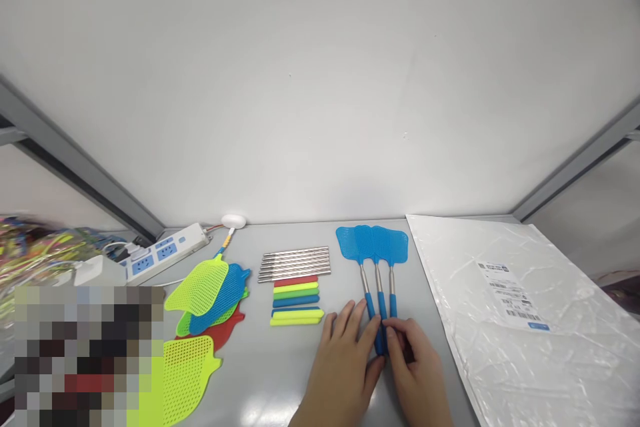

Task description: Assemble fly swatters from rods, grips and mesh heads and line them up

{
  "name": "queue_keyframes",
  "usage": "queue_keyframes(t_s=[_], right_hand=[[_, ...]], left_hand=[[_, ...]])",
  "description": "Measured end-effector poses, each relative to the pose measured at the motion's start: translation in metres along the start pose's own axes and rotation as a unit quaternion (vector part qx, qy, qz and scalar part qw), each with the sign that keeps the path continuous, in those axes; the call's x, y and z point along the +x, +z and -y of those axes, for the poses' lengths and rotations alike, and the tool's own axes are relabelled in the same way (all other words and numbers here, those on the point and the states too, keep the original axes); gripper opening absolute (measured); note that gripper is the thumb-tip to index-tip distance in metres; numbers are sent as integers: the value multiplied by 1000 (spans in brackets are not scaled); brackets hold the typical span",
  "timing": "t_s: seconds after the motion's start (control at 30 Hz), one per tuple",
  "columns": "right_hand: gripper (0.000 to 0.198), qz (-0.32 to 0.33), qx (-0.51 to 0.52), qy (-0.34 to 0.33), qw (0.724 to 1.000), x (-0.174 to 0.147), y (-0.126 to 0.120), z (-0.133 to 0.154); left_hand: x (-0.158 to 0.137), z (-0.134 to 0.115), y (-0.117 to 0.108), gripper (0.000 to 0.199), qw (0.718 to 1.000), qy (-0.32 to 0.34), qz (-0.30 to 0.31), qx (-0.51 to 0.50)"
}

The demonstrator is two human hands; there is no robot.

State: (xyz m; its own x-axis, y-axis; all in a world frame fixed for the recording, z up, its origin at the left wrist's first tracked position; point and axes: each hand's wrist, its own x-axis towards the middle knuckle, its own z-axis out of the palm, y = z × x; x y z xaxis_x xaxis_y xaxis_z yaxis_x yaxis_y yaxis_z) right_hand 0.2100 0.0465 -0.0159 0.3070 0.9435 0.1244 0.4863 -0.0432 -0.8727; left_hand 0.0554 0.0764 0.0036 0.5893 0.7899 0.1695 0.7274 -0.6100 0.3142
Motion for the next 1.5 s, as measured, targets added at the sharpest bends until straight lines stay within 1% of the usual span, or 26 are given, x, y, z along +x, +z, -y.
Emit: queue_keyframes(t_s=[0.2,0.33,0.4,0.47,0.53,0.6,0.7,0.8,0.93,1.03,1.13,1.5], right_hand=[[28,-2,4,-6,1000,0,-1,-1],[30,-17,8,-7,1000,-2,-5,4],[33,-50,-2,6,999,-5,-8,6],[36,-79,-22,29,996,-9,-13,6],[38,-81,-57,43,994,-14,-18,4],[39,-51,-105,28,993,-19,-24,-1],[40,-18,-168,-21,985,-28,-30,-8],[38,-18,-201,-67,977,-34,-31,-13],[36,-15,-239,-111,965,-38,-27,-16],[34,-8,-260,-127,957,-39,-25,-17],[34,-10,-273,-139,952,-39,-25,-19],[29,-4,-269,-143,952,-39,-23,-18]], left_hand=[[-4,-1,1,51,999,-17,-7,-45],[-11,0,-9,51,996,-8,-18,-82],[-17,4,-18,47,994,-4,-35,-101],[-22,9,-25,38,991,-14,-57,-124],[-27,13,-30,31,986,-31,-75,-149],[-31,14,-31,28,983,-41,-77,-161],[-33,9,-29,28,989,-31,-48,-133],[-30,0,-25,30,996,-5,-17,-87],[-27,-7,-20,36,998,17,0,-60],[-27,-7,-17,36,998,17,6,-54],[-27,-6,-17,35,999,19,0,-51],[-28,-4,-19,34,998,9,2,-66]])
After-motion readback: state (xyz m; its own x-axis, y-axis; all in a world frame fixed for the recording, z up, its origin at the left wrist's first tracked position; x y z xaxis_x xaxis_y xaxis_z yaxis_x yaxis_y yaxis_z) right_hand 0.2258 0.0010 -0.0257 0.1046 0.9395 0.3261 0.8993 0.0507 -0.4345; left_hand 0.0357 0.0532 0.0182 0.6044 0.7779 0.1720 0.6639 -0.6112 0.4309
